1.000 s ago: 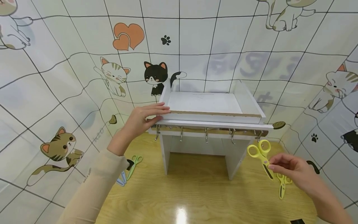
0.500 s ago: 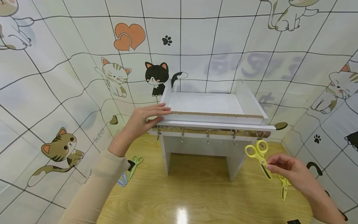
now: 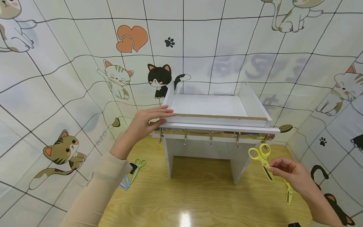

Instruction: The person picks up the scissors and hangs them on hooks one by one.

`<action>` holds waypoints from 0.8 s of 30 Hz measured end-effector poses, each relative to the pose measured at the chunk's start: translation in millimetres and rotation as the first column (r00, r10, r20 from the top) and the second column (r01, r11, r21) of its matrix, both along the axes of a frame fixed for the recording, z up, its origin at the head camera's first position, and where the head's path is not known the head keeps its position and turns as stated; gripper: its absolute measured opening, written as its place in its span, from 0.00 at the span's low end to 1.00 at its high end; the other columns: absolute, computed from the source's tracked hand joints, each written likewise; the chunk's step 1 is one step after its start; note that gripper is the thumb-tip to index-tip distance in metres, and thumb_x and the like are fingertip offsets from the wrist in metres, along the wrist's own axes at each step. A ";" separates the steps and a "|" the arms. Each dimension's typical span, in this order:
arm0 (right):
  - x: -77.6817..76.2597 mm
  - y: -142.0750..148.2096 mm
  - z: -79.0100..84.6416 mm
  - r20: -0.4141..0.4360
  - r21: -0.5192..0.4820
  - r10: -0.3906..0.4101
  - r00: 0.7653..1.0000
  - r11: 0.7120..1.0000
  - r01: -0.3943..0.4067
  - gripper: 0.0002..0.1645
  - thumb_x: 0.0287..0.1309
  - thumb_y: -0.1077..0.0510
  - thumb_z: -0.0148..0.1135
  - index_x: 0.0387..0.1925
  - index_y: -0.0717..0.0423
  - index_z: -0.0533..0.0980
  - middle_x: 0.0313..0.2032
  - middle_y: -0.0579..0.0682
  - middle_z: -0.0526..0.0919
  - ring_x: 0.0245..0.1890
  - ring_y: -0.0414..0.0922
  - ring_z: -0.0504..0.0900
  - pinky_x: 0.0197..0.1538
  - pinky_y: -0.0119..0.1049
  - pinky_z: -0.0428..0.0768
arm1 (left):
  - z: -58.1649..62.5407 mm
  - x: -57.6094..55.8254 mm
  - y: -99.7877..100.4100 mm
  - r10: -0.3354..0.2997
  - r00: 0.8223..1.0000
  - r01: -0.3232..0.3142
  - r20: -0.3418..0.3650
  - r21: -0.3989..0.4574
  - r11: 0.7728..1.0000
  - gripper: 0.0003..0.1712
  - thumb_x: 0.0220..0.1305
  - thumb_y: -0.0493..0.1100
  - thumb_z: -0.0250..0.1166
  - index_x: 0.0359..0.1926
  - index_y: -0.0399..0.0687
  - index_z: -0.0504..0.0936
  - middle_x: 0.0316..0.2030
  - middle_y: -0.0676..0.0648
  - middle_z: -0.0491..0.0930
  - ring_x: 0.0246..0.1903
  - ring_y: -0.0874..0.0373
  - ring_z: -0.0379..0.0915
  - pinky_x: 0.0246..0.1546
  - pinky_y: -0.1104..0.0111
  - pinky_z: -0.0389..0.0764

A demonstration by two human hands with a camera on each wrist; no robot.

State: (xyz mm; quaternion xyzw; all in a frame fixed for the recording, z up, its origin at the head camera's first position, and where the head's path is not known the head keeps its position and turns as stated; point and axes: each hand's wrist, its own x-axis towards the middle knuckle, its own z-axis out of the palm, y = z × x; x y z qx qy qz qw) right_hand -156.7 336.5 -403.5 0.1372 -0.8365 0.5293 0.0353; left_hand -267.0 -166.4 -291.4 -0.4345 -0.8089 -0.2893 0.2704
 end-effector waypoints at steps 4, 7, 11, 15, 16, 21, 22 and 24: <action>-3.5 0.1 -4.8 0.019 -0.028 -0.016 1.000 0.999 0.017 0.09 0.66 0.70 0.59 0.42 0.58 0.80 0.35 0.32 0.84 0.33 0.33 0.83 0.37 0.24 0.82 | -0.9 0.2 -0.2 -0.002 1.000 0.002 -0.003 0.007 1.000 0.22 0.58 0.29 0.70 0.55 0.47 0.86 0.55 0.47 0.85 0.61 0.50 0.78 0.62 0.58 0.78; -4.5 -0.3 -6.4 0.035 0.013 -0.062 0.997 0.998 0.061 0.09 0.67 0.67 0.59 0.45 0.56 0.81 0.37 0.29 0.84 0.36 0.31 0.83 0.38 0.23 0.81 | -1.4 0.1 -0.3 -0.003 1.000 0.003 -0.005 0.011 1.000 0.22 0.59 0.30 0.70 0.55 0.47 0.86 0.55 0.47 0.85 0.61 0.49 0.78 0.62 0.58 0.78; -5.6 -0.3 -7.4 0.055 0.055 -0.096 0.994 0.994 0.093 0.11 0.68 0.64 0.59 0.49 0.58 0.81 0.39 0.25 0.83 0.38 0.27 0.83 0.39 0.21 0.80 | -2.0 0.3 -0.2 -0.001 1.000 0.001 -0.005 0.012 1.000 0.22 0.59 0.30 0.70 0.55 0.48 0.86 0.55 0.47 0.85 0.61 0.50 0.78 0.63 0.58 0.77; -6.9 0.1 -8.7 0.064 0.073 -0.103 0.993 0.992 0.098 0.12 0.70 0.62 0.58 0.50 0.61 0.81 0.41 0.24 0.83 0.40 0.25 0.82 0.40 0.19 0.79 | -1.9 1.5 -0.3 -0.003 1.000 0.003 -0.002 0.013 1.000 0.22 0.58 0.29 0.70 0.54 0.47 0.86 0.55 0.47 0.85 0.61 0.49 0.78 0.63 0.58 0.77; -7.1 0.3 -9.1 0.066 0.077 -0.105 0.992 0.992 0.100 0.12 0.70 0.62 0.58 0.50 0.61 0.81 0.41 0.24 0.83 0.41 0.25 0.81 0.40 0.19 0.79 | -2.2 1.2 -0.4 -0.004 1.000 0.004 -0.002 0.015 1.000 0.22 0.58 0.29 0.70 0.54 0.47 0.86 0.55 0.47 0.85 0.61 0.49 0.78 0.63 0.58 0.77; -8.5 3.6 -10.2 0.074 0.080 -0.088 0.993 0.993 0.083 0.14 0.72 0.60 0.55 0.52 0.63 0.79 0.43 0.24 0.84 0.44 0.23 0.80 0.43 0.18 0.77 | -1.4 0.4 0.1 0.005 1.000 -0.005 0.003 0.013 1.000 0.22 0.59 0.29 0.70 0.55 0.48 0.86 0.55 0.48 0.85 0.62 0.50 0.77 0.64 0.60 0.77; -8.6 4.7 -10.3 0.074 0.082 -0.082 0.994 0.994 0.076 0.14 0.72 0.60 0.55 0.53 0.64 0.79 0.44 0.24 0.84 0.44 0.23 0.80 0.43 0.18 0.77 | -1.3 0.1 0.1 0.006 1.000 -0.006 0.003 0.013 1.000 0.23 0.59 0.29 0.70 0.55 0.48 0.86 0.55 0.48 0.85 0.62 0.50 0.77 0.64 0.60 0.77; -8.4 8.0 -10.4 0.088 0.090 -0.073 0.993 0.994 0.065 0.15 0.73 0.59 0.54 0.54 0.64 0.78 0.45 0.24 0.83 0.45 0.23 0.80 0.44 0.18 0.77 | -1.0 -0.1 0.3 0.006 1.000 -0.006 0.008 0.012 1.000 0.23 0.59 0.29 0.70 0.55 0.48 0.86 0.55 0.48 0.85 0.62 0.50 0.77 0.64 0.60 0.77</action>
